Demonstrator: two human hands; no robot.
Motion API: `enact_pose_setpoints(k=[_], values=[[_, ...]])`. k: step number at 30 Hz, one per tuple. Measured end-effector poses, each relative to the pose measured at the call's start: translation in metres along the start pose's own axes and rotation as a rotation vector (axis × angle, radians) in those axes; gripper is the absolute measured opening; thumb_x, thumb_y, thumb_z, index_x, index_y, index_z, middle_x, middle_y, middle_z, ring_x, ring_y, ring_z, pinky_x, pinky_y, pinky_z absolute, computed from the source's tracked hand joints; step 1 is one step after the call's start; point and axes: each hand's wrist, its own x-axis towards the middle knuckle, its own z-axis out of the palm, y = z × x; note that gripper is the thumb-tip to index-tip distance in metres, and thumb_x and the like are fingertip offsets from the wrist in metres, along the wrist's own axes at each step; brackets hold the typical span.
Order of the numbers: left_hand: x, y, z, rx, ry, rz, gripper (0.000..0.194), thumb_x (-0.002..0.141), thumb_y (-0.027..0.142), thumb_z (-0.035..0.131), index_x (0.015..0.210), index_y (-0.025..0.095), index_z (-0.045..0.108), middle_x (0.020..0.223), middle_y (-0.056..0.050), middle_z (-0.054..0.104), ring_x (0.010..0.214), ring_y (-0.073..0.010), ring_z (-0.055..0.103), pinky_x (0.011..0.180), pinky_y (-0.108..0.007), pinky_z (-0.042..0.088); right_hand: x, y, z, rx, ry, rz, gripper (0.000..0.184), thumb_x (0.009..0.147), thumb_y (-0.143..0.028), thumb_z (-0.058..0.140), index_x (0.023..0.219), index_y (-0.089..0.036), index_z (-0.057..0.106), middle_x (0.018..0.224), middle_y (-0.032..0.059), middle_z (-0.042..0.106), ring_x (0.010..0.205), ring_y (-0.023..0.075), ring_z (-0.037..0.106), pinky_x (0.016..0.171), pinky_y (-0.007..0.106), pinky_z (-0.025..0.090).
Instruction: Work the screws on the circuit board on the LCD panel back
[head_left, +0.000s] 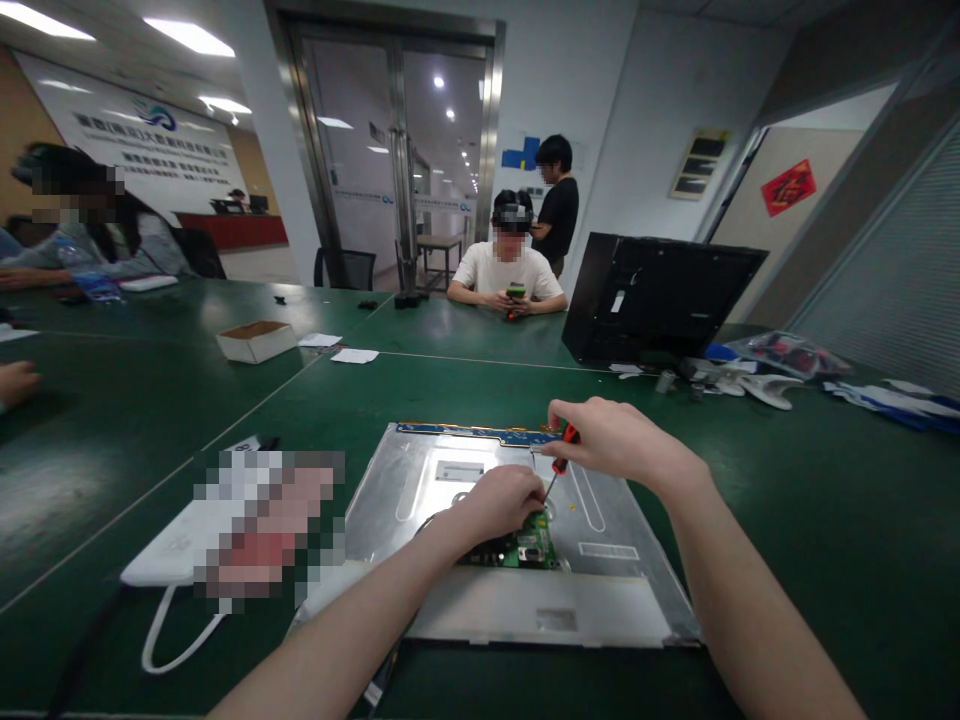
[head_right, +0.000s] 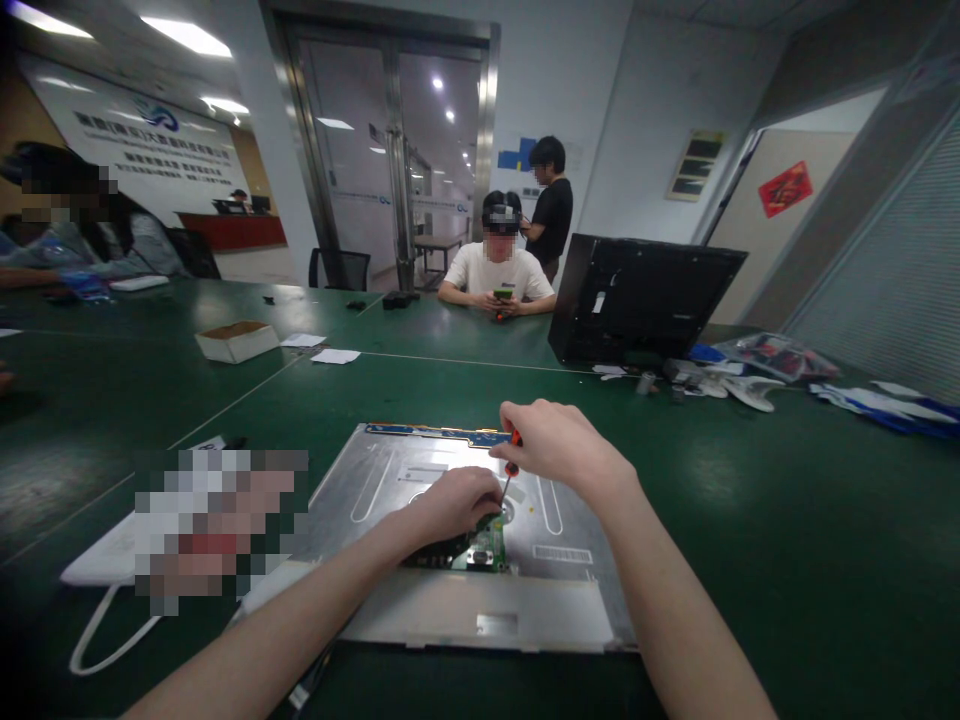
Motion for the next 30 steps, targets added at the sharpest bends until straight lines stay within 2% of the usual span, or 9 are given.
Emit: enact_pose_setpoints(k=[4,6,11,15,18,21,23,30], values=[[0.0008,-0.0007,0.0020,0.041,-0.003,0.019,0.011,0.086,0.018,0.058,0.088,0.018,0.069,0.091,-0.004,0.069,0.087,-0.0201,0.063,0.075,-0.027,0.045,0.0015,-0.0028,-0.0014,-0.022,0.011,0.032,0.036,0.091,-0.053,0.044,0.086,-0.022,0.062,0.079,0.0059,0.067,0.072,0.0216,0.063,0.052,0.027,0.029],[0.0014,-0.0010,0.0034,0.068,-0.004,0.027,0.010,0.087,0.020,0.059,0.088,0.018,0.068,0.090,-0.005,0.068,0.087,-0.0205,0.063,0.075,-0.028,0.045,0.0014,-0.0024,-0.0014,-0.026,0.009,0.022,0.033,0.092,-0.050,0.045,0.086,-0.022,0.061,0.078,0.0058,0.066,0.071,0.0211,0.063,0.052,0.027,0.028],[0.0023,-0.0009,0.0061,0.127,-0.003,0.037,0.010,0.088,0.022,0.059,0.087,0.017,0.067,0.088,-0.006,0.067,0.087,-0.0212,0.063,0.074,-0.029,0.045,-0.0001,0.0012,0.0003,0.007,0.021,-0.014,0.017,0.088,-0.035,0.050,0.096,-0.022,0.058,0.079,0.0040,0.065,0.068,0.0177,0.060,0.052,0.025,0.028],[0.0023,0.0007,0.0047,0.126,-0.017,0.032,0.009,0.088,0.023,0.060,0.087,0.017,0.067,0.090,-0.006,0.067,0.087,-0.0214,0.063,0.074,-0.029,0.045,-0.0006,0.0025,0.0009,0.026,0.018,-0.035,0.017,0.084,-0.029,0.054,0.099,-0.022,0.056,0.078,0.0027,0.065,0.064,0.0156,0.057,0.051,0.025,0.027],[0.0022,0.0015,0.0037,0.130,-0.022,0.031,0.008,0.088,0.022,0.060,0.088,0.016,0.067,0.090,-0.006,0.067,0.087,-0.0217,0.063,0.074,-0.030,0.045,0.0001,0.0023,0.0005,0.003,0.012,-0.011,0.020,0.085,-0.038,0.055,0.099,-0.023,0.057,0.079,0.0035,0.065,0.067,0.0177,0.059,0.051,0.025,0.027],[0.0023,0.0009,0.0047,0.140,-0.015,0.040,0.009,0.088,0.022,0.059,0.088,0.016,0.067,0.089,-0.006,0.067,0.087,-0.0219,0.063,0.074,-0.030,0.045,0.0009,0.0016,-0.0003,-0.016,0.013,0.019,0.029,0.088,-0.051,0.051,0.090,-0.023,0.059,0.080,0.0044,0.066,0.071,0.0204,0.061,0.052,0.026,0.027],[0.0025,0.0002,0.0060,0.143,-0.012,0.044,0.008,0.088,0.021,0.060,0.089,0.016,0.066,0.090,-0.006,0.067,0.087,-0.0216,0.063,0.074,-0.030,0.045,0.0011,0.0009,-0.0011,-0.015,0.005,0.023,0.033,0.090,-0.052,0.046,0.085,-0.023,0.059,0.078,0.0046,0.066,0.071,0.0203,0.061,0.053,0.026,0.028],[0.0027,-0.0005,0.0083,0.142,-0.011,0.032,0.007,0.087,0.022,0.061,0.088,0.017,0.066,0.090,-0.006,0.067,0.087,-0.0210,0.063,0.076,-0.029,0.045,-0.0006,0.0014,-0.0006,0.017,0.018,-0.022,0.017,0.085,-0.032,0.053,0.098,-0.022,0.055,0.080,0.0034,0.065,0.067,0.0169,0.059,0.053,0.025,0.028]])
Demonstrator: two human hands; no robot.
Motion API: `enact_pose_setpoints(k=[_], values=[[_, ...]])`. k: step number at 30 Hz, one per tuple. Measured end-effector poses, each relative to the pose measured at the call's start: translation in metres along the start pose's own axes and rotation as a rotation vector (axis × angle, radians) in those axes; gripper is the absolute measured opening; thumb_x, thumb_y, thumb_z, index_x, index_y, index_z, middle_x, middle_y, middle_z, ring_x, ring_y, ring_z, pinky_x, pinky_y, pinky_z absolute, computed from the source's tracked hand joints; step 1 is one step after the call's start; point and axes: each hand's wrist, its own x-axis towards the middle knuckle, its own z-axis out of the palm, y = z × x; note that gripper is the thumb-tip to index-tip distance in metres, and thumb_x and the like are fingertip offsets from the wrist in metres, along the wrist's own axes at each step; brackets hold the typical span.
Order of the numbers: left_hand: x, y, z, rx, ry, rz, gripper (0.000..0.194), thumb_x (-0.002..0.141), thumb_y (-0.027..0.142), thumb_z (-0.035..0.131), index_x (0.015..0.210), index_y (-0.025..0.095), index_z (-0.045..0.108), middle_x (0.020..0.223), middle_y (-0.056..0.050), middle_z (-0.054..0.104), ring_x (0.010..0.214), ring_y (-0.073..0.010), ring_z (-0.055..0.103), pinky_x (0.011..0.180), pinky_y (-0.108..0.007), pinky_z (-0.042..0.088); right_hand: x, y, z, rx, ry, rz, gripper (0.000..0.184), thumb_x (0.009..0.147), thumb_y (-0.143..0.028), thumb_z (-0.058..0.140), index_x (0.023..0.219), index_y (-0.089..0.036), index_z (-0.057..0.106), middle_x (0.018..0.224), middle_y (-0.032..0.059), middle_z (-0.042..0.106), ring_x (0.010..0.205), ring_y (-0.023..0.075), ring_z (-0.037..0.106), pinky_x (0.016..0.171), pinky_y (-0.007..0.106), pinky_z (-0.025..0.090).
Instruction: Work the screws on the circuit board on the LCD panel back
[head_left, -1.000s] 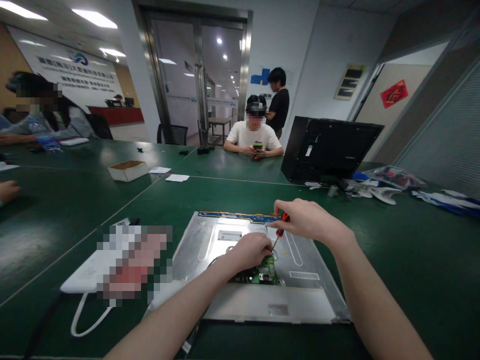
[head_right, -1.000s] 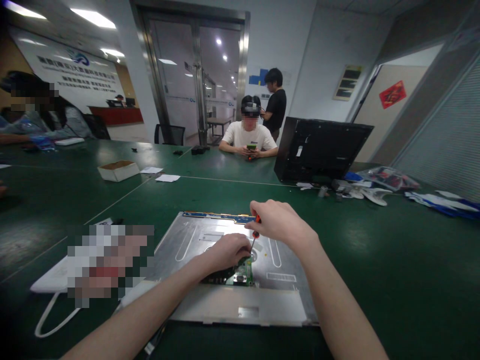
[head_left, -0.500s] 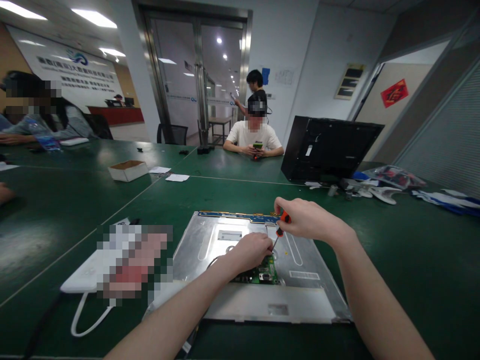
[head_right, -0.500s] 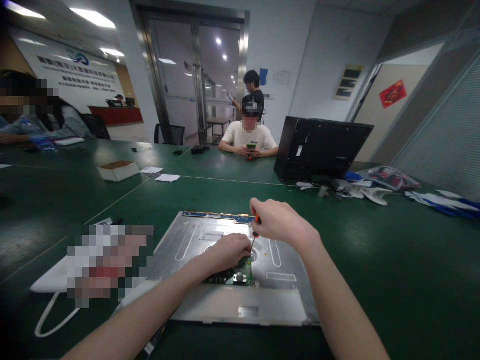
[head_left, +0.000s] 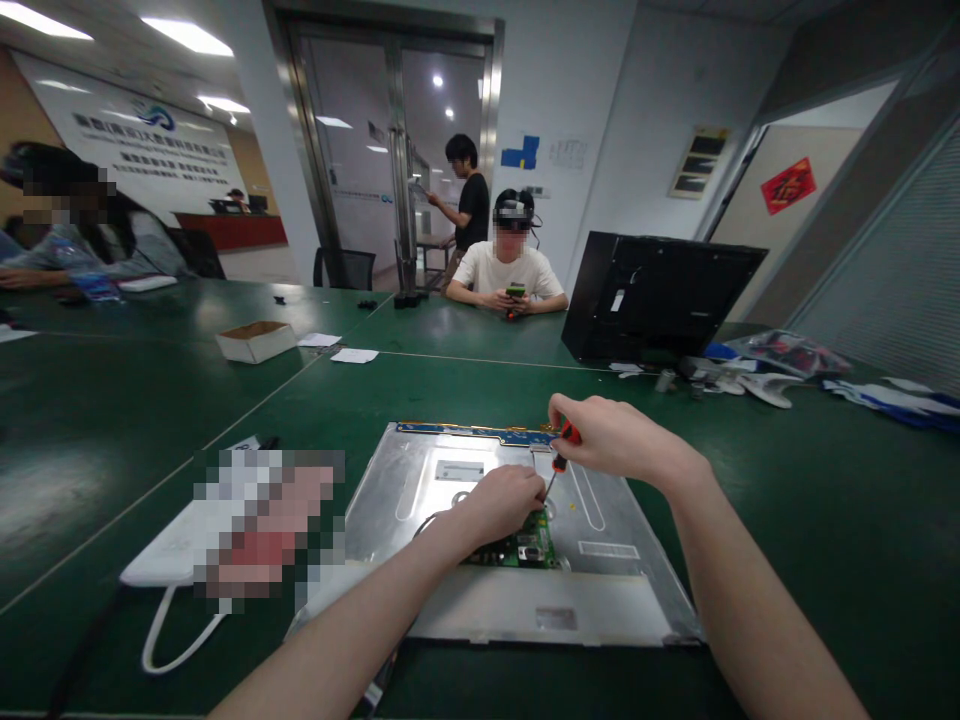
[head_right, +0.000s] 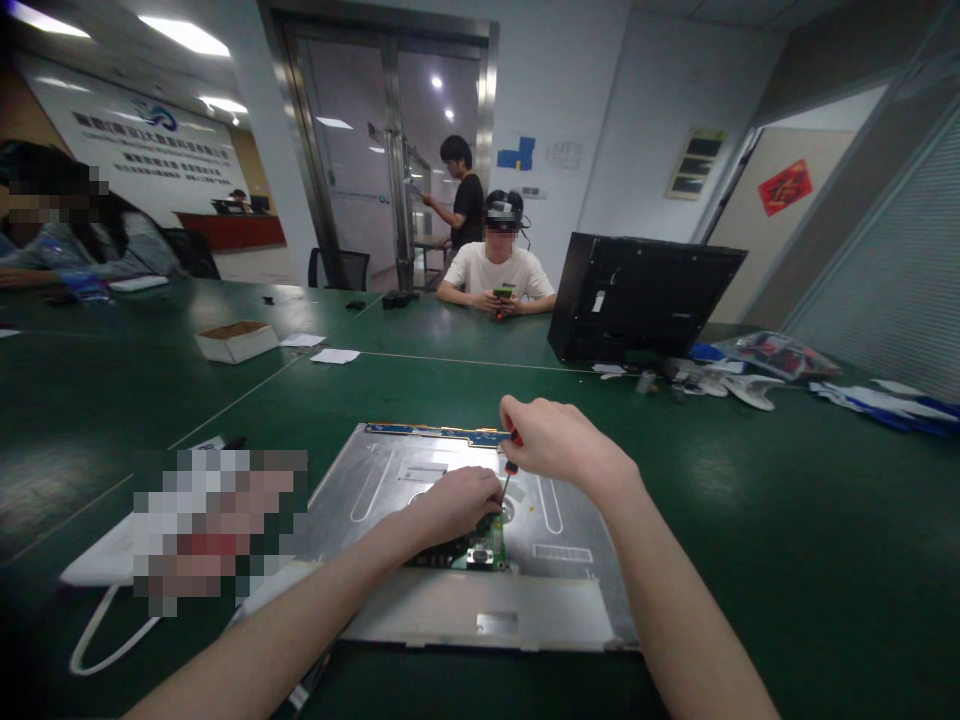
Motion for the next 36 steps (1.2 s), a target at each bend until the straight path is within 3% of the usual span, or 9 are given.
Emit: enact_pose_setpoints(k=[4,13,20,26,36], values=[[-0.0005,-0.0002,0.0002,-0.007,0.011,0.001,0.006,0.087,0.022,0.061,0.087,0.017,0.065,0.090,-0.006,0.067,0.087,-0.0212,0.062,0.076,-0.029,0.045,0.0002,0.0018,0.0022,0.027,-0.001,-0.036,0.019,0.081,-0.030,0.057,0.099,-0.023,0.054,0.079,0.0016,0.065,0.064,0.0156,0.056,0.051,0.025,0.027],[-0.0006,-0.0006,-0.0003,-0.001,0.020,0.011,0.007,0.088,0.021,0.060,0.087,0.017,0.066,0.090,-0.005,0.067,0.086,-0.0210,0.063,0.074,-0.029,0.045,0.0029,0.0003,0.0018,-0.048,0.001,0.045,0.032,0.090,-0.053,0.047,0.088,-0.023,0.058,0.080,0.0045,0.067,0.071,0.0211,0.062,0.052,0.026,0.025],[-0.0007,0.0003,-0.0025,-0.001,0.008,0.005,0.008,0.088,0.022,0.060,0.086,0.017,0.066,0.090,-0.005,0.067,0.086,-0.0212,0.063,0.073,-0.029,0.045,0.0028,0.0020,0.0047,-0.001,0.018,-0.013,0.016,0.085,-0.034,0.054,0.096,-0.023,0.056,0.079,0.0030,0.065,0.067,0.0174,0.059,0.052,0.025,0.027],[-0.0012,0.0007,-0.0037,0.008,-0.010,-0.002,0.009,0.089,0.024,0.060,0.086,0.017,0.065,0.090,-0.005,0.067,0.087,-0.0206,0.063,0.073,-0.029,0.045,0.0012,0.0011,0.0041,0.071,0.012,-0.062,0.020,0.080,-0.026,0.058,0.099,-0.023,0.053,0.079,0.0012,0.065,0.064,0.0144,0.057,0.052,0.024,0.027],[-0.0014,-0.0022,0.0011,0.003,0.034,0.015,0.007,0.088,0.023,0.060,0.086,0.017,0.065,0.089,-0.004,0.067,0.086,-0.0210,0.063,0.072,-0.029,0.046,0.0033,-0.0003,0.0029,-0.016,0.009,0.023,0.029,0.088,-0.052,0.051,0.086,-0.025,0.061,0.078,0.0026,0.068,0.069,0.0189,0.060,0.053,0.025,0.025]])
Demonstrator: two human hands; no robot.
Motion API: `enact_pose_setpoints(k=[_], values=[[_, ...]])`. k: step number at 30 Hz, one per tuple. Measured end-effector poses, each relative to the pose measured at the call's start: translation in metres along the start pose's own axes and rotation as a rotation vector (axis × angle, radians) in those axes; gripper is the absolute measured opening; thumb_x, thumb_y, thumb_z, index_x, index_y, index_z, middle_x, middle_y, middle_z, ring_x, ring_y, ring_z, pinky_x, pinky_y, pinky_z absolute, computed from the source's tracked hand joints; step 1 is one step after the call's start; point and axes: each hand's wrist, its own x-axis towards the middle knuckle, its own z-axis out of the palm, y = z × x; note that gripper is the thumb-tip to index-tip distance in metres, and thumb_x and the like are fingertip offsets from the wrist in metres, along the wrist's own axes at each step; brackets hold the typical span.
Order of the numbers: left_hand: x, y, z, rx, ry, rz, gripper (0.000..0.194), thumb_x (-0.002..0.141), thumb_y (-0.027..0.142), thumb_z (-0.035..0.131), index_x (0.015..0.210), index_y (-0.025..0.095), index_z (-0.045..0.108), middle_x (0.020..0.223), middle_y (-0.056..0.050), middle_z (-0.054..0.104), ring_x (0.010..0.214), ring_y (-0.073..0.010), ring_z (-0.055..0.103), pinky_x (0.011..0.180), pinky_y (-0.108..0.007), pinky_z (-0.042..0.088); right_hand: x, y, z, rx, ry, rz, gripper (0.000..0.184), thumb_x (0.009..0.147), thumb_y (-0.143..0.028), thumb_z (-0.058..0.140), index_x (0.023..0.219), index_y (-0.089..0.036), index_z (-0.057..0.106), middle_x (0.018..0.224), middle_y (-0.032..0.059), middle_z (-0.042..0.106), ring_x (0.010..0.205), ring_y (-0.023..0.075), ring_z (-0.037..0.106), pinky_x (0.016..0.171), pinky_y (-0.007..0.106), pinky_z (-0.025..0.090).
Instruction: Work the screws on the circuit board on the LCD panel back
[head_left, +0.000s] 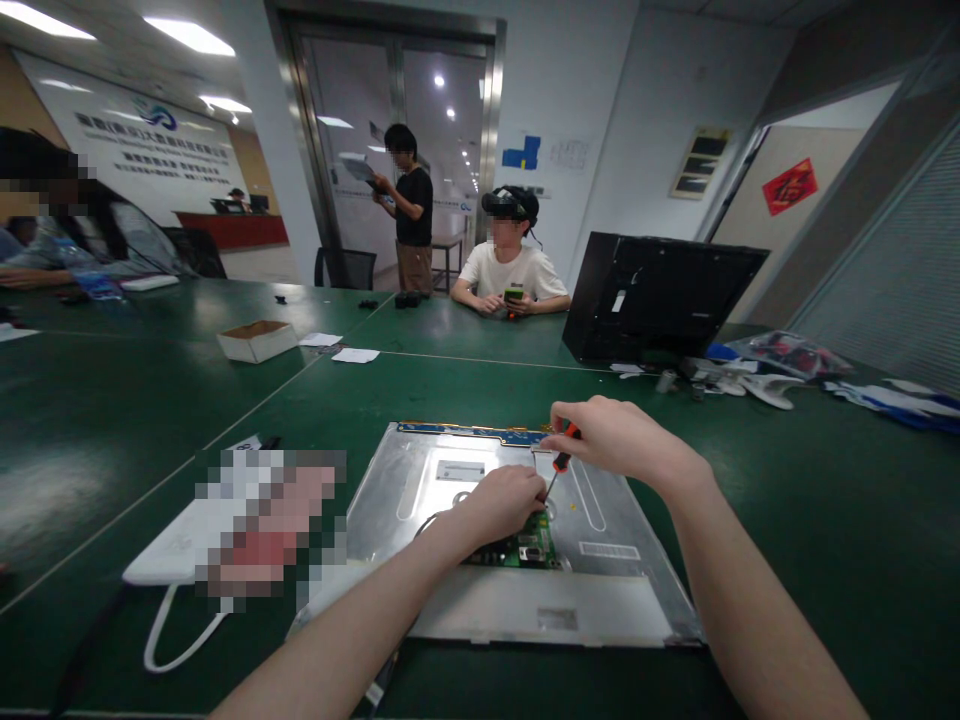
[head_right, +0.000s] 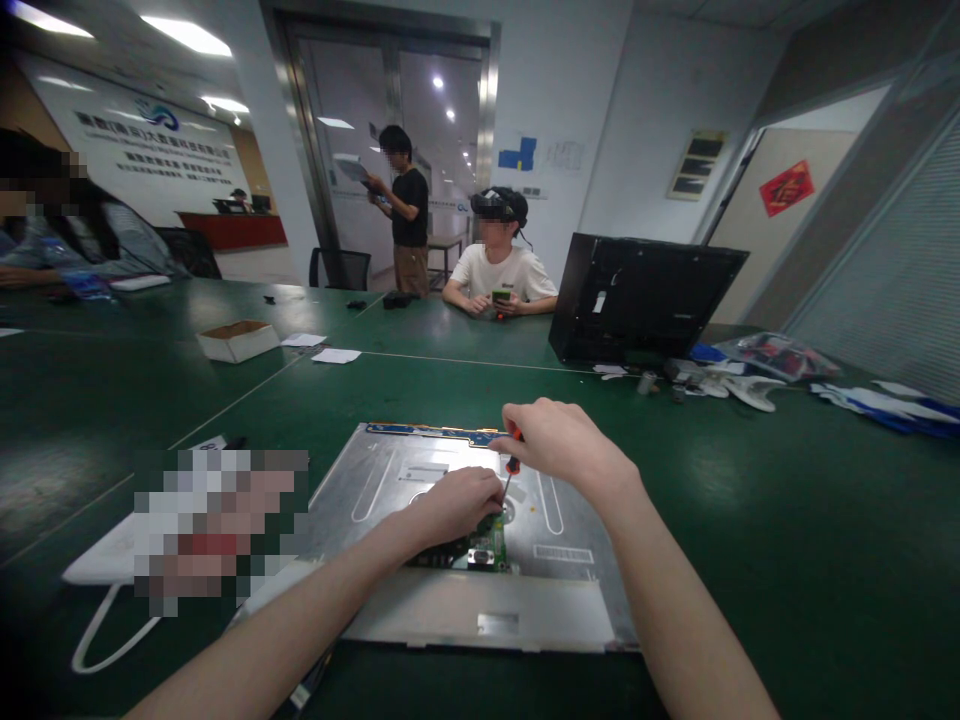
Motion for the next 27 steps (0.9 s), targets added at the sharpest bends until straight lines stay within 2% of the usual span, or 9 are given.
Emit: enact_pose_setpoints(k=[3,8,12,16,21,24,27], values=[[-0.0002,0.0001,-0.0005,-0.003,0.002,0.004,0.007,0.087,0.023,0.061,0.085,0.017,0.064,0.089,-0.004,0.067,0.085,-0.0208,0.063,0.071,-0.028,0.045,-0.0001,-0.0003,-0.0002,-0.010,0.003,0.004,0.027,0.090,-0.048,0.049,0.084,-0.024,0.061,0.077,0.0030,0.067,0.068,0.0185,0.060,0.052,0.026,0.025],[-0.0001,0.0005,-0.0018,0.005,-0.011,0.002,0.007,0.087,0.023,0.061,0.085,0.017,0.064,0.088,-0.004,0.067,0.085,-0.0201,0.062,0.072,-0.028,0.045,-0.0015,0.0002,-0.0003,0.011,0.015,-0.031,0.015,0.085,-0.035,0.054,0.094,-0.024,0.058,0.078,0.0026,0.066,0.066,0.0168,0.058,0.052,0.025,0.026],[-0.0003,0.0004,-0.0022,0.005,-0.015,0.005,0.007,0.087,0.023,0.062,0.086,0.017,0.064,0.088,-0.004,0.067,0.085,-0.0197,0.062,0.073,-0.028,0.045,-0.0027,0.0007,-0.0011,0.082,-0.002,-0.079,0.018,0.080,-0.029,0.058,0.097,-0.023,0.054,0.078,0.0006,0.065,0.064,0.0143,0.057,0.052,0.024,0.027],[0.0004,0.0007,-0.0024,-0.005,-0.022,-0.003,0.007,0.087,0.023,0.062,0.086,0.017,0.065,0.089,-0.004,0.067,0.086,-0.0202,0.062,0.074,-0.028,0.045,-0.0026,-0.0004,-0.0012,0.077,-0.014,-0.080,0.020,0.081,-0.033,0.060,0.097,-0.024,0.054,0.080,0.0007,0.067,0.065,0.0148,0.058,0.052,0.024,0.027],[0.0012,0.0022,-0.0041,-0.015,-0.039,-0.018,0.008,0.088,0.022,0.060,0.087,0.017,0.066,0.091,-0.005,0.067,0.088,-0.0210,0.062,0.075,-0.028,0.045,-0.0012,-0.0028,-0.0010,-0.020,0.014,0.002,0.032,0.087,-0.055,0.051,0.088,-0.025,0.061,0.079,0.0038,0.068,0.069,0.0198,0.061,0.052,0.026,0.026],[0.0007,0.0023,-0.0044,-0.011,-0.031,-0.015,0.008,0.088,0.023,0.060,0.087,0.017,0.066,0.091,-0.005,0.067,0.087,-0.0209,0.063,0.073,-0.028,0.045,-0.0008,-0.0021,-0.0005,-0.037,0.017,0.011,0.033,0.090,-0.052,0.046,0.082,-0.024,0.062,0.077,0.0044,0.067,0.068,0.0201,0.061,0.052,0.027,0.025],[0.0000,0.0016,-0.0035,-0.002,-0.017,-0.007,0.007,0.087,0.023,0.061,0.086,0.017,0.065,0.090,-0.004,0.067,0.086,-0.0206,0.063,0.073,-0.028,0.045,-0.0009,0.0006,0.0007,-0.012,0.019,-0.033,0.019,0.088,-0.041,0.051,0.087,-0.024,0.060,0.075,0.0030,0.066,0.066,0.0182,0.059,0.052,0.026,0.025]])
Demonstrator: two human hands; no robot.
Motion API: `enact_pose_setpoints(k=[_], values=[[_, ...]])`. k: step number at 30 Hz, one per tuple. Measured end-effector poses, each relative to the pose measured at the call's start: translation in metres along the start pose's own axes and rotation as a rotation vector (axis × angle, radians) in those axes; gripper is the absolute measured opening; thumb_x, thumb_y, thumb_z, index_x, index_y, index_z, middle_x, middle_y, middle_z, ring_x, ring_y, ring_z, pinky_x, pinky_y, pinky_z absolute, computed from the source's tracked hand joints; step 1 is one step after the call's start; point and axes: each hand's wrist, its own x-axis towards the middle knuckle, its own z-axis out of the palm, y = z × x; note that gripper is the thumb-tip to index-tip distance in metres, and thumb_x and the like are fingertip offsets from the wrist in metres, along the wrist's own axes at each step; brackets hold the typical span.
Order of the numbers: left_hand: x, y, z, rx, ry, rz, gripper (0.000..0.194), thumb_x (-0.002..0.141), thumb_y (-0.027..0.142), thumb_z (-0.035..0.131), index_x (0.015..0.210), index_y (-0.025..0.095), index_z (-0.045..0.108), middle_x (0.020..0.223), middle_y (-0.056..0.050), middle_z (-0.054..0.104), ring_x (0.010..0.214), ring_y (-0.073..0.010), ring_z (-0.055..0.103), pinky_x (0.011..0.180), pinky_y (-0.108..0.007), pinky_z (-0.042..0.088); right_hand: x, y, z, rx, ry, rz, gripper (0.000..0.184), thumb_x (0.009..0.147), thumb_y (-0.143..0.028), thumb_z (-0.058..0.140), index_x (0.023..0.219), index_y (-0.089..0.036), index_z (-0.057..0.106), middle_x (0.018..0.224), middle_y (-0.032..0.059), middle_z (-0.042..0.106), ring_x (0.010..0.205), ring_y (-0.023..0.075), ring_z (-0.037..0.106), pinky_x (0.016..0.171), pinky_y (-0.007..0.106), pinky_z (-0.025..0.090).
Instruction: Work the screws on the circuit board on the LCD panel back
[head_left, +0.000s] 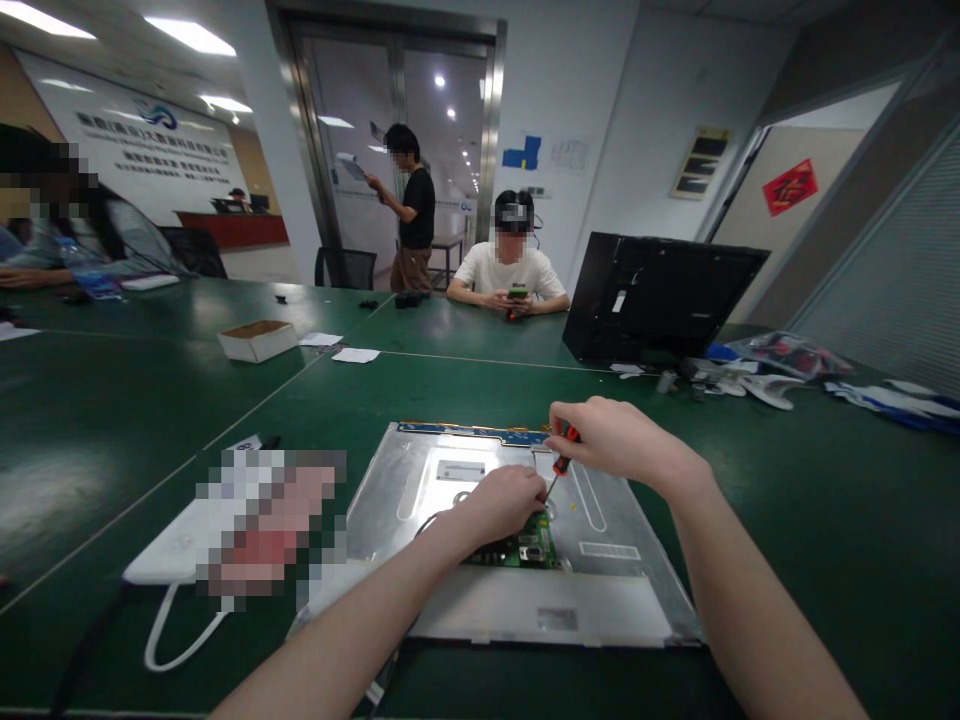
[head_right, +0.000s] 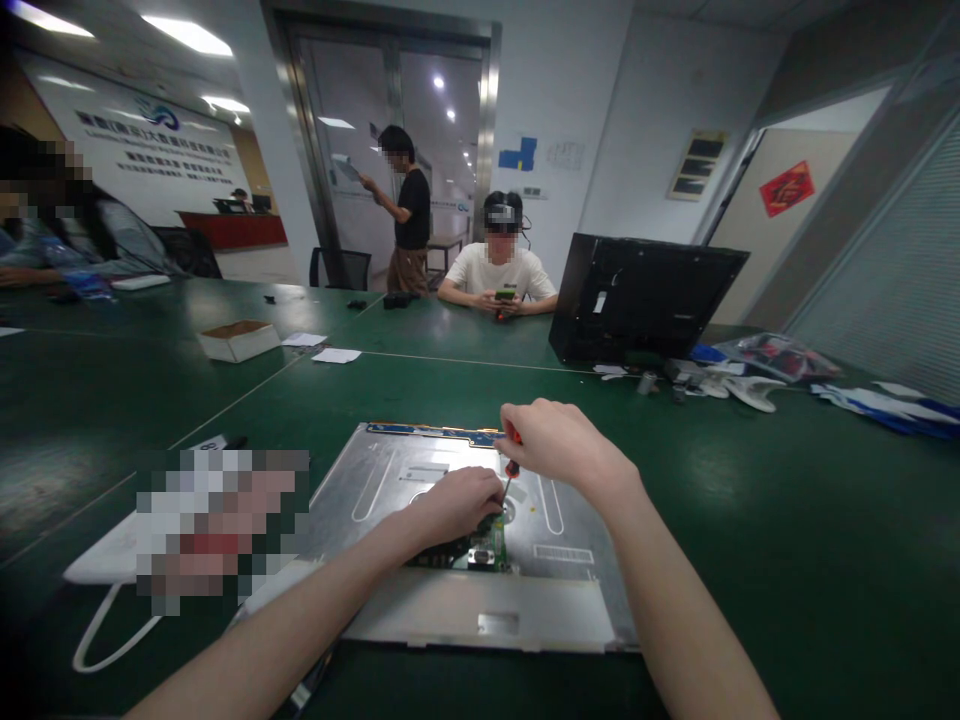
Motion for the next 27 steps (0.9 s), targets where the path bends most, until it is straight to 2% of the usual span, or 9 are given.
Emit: enact_pose_setpoints(k=[2,5,10,12,17,20,27], values=[[-0.0003,-0.0005,0.0005,0.003,0.002,0.004,0.007,0.087,0.023,0.061,0.086,0.017,0.065,0.090,-0.004,0.067,0.086,-0.0203,0.063,0.073,-0.028,0.045,-0.0003,0.0019,0.0008,0.043,0.002,-0.031,0.014,0.084,-0.033,0.056,0.094,-0.024,0.057,0.076,0.0017,0.066,0.064,0.0162,0.058,0.052,0.025,0.027],[-0.0003,-0.0006,0.0005,-0.002,-0.005,0.009,0.007,0.087,0.023,0.061,0.086,0.017,0.065,0.090,-0.004,0.067,0.086,-0.0201,0.063,0.072,-0.028,0.045,-0.0009,0.0027,0.0007,0.094,-0.005,-0.065,0.020,0.080,-0.030,0.060,0.097,-0.024,0.055,0.079,0.0011,0.066,0.066,0.0148,0.058,0.053,0.024,0.029],[0.0007,0.0004,-0.0001,0.000,-0.008,-0.006,0.006,0.087,0.021,0.061,0.086,0.017,0.065,0.090,-0.004,0.067,0.087,-0.0204,0.063,0.074,-0.028,0.045,-0.0005,-0.0013,-0.0022,0.050,0.003,-0.031,0.024,0.086,-0.048,0.056,0.088,-0.024,0.059,0.077,0.0015,0.067,0.068,0.0175,0.059,0.052,0.025,0.027],[0.0010,0.0006,-0.0001,0.004,-0.011,-0.008,0.006,0.087,0.021,0.061,0.086,0.017,0.065,0.091,-0.004,0.067,0.087,-0.0205,0.063,0.074,-0.028,0.045,0.0001,-0.0026,-0.0030,0.040,0.000,-0.019,0.028,0.089,-0.050,0.051,0.082,-0.024,0.061,0.075,0.0020,0.067,0.068,0.0179,0.060,0.052,0.026,0.027],[0.0005,0.0001,0.0001,0.006,-0.002,-0.002,0.007,0.087,0.023,0.061,0.085,0.017,0.065,0.089,-0.004,0.067,0.086,-0.0205,0.063,0.073,-0.029,0.046,-0.0001,-0.0011,-0.0028,0.042,-0.014,-0.040,0.014,0.086,-0.034,0.056,0.094,-0.023,0.058,0.077,0.0019,0.066,0.067,0.0163,0.059,0.053,0.025,0.028],[0.0000,-0.0002,0.0005,0.004,0.003,0.000,0.009,0.088,0.024,0.060,0.085,0.017,0.064,0.089,-0.005,0.067,0.086,-0.0202,0.062,0.073,-0.028,0.046,-0.0015,-0.0004,-0.0025,0.089,-0.020,-0.073,0.018,0.081,-0.028,0.059,0.098,-0.023,0.055,0.080,0.0013,0.066,0.067,0.0151,0.059,0.054,0.024,0.029],[0.0003,0.0007,-0.0005,0.006,0.002,0.000,0.006,0.086,0.021,0.061,0.085,0.017,0.064,0.089,-0.004,0.067,0.086,-0.0210,0.063,0.073,-0.028,0.046,0.0004,-0.0033,-0.0031,0.023,-0.008,-0.011,0.027,0.088,-0.049,0.052,0.085,-0.024,0.062,0.077,0.0025,0.067,0.069,0.0183,0.060,0.053,0.025,0.026]])
